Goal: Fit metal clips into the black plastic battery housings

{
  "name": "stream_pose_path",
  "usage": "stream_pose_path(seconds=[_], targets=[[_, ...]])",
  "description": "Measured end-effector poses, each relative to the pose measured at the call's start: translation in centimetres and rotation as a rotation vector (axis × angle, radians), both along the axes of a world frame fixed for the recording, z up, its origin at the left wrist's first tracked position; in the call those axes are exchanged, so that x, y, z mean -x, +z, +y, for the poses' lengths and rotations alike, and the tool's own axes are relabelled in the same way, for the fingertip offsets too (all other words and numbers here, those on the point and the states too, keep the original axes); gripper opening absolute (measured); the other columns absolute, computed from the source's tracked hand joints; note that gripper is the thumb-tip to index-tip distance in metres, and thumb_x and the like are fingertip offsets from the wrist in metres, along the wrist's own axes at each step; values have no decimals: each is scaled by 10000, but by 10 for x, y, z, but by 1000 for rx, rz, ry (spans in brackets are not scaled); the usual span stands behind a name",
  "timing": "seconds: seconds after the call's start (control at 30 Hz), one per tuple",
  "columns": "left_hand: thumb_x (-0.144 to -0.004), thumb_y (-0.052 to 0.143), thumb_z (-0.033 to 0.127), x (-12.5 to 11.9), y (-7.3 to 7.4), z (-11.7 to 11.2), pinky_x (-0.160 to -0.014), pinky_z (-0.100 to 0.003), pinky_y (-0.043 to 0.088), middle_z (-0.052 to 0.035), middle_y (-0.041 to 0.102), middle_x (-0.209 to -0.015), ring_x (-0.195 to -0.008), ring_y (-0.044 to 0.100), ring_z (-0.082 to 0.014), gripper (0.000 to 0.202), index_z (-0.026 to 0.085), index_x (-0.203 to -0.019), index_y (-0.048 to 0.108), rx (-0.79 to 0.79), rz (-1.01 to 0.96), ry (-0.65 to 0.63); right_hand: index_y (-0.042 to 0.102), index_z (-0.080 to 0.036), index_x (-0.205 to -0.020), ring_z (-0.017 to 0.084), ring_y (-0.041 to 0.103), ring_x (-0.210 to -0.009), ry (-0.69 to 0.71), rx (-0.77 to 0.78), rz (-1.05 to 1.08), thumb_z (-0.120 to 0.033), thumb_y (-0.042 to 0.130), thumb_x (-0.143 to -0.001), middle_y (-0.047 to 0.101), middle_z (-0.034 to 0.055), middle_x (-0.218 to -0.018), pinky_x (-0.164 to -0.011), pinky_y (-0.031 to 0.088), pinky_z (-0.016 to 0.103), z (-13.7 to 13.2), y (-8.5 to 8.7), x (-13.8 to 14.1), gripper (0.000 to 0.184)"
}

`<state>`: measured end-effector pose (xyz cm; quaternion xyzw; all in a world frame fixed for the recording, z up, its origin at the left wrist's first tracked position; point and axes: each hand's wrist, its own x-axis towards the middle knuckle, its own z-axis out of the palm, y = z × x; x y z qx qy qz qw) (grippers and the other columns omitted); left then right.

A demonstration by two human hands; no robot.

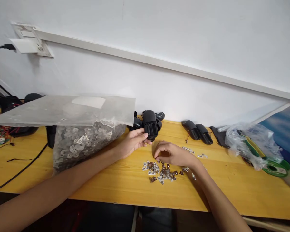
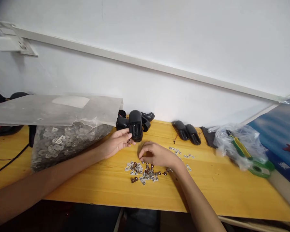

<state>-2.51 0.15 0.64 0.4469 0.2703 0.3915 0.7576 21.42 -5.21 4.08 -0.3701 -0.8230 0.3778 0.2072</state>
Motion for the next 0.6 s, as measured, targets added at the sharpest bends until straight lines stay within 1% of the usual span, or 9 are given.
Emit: stream_pose_path(seconds=[0.07, 0.17, 0.27, 0.37, 0.43, 0.5, 0.6], targets=[[-866, 873, 357, 0, -1, 0, -816, -295, 495, -125, 748, -1175, -940, 704, -186, 458, 133, -1234, 719, -14, -6, 2, 800, -287, -949, 184, 708, -851, -35, 39, 4, -230, 696, -944, 765, 9, -950, -745, 593, 334, 1, -3, -3, 118], [-886, 849, 325, -2, -2, 0, -898, -326, 505, -135, 738, -1279, -1001, 699, -199, 392, 145, -1217, 742, -56, -3, 22, 759, -269, -992, 176, 694, -794, -177, 93, 52, -307, 678, -983, 771, 11, -922, -697, 565, 326, 1, -8, -6, 91], [-891, 835, 322, -5, -4, -1, -1005, -371, 509, -137, 744, -1304, -1087, 689, -232, 361, 148, -1199, 760, -121, -12, 71, 736, -261, -985, 184, 689, -840, -311, 68, 202, -366, 711, -971, 765, 22, -932, -749, 562, 337, 3, -11, -5, 109], [-887, 839, 354, -8, -4, -2, -1083, -422, 501, -139, 759, -1296, -1159, 682, -270, 388, 143, -1204, 763, -184, -2, 93, 738, -250, -954, 189, 681, -830, -448, 44, 396, -447, 766, -928, 753, 30, -898, -773, 560, 349, 6, -16, 5, 201], [-885, 841, 366, -8, -4, -3, -1090, -434, 500, -140, 772, -1275, -1141, 694, -272, 399, 135, -1201, 765, -213, 33, 84, 745, -240, -926, 191, 678, -800, -552, 21, 490, -500, 801, -891, 753, 35, -873, -760, 559, 350, 8, -19, 15, 268], [-869, 846, 351, -8, -4, -4, -1082, -431, 501, -134, 783, -1246, -1117, 703, -269, 384, 135, -1177, 769, -232, 61, 82, 756, -234, -918, 196, 685, -797, -627, 1, 554, -524, 832, -858, 767, 44, -885, -771, 568, 357, 8, -22, 23, 306], [-841, 845, 317, -7, -4, -3, -1017, -401, 508, -107, 796, -1187, -1073, 702, -261, 337, 159, -1130, 777, -233, 84, 94, 779, -238, -929, 211, 708, -819, -658, 9, 586, -526, 857, -832, 790, 55, -918, -808, 593, 385, 7, -25, 31, 313]])
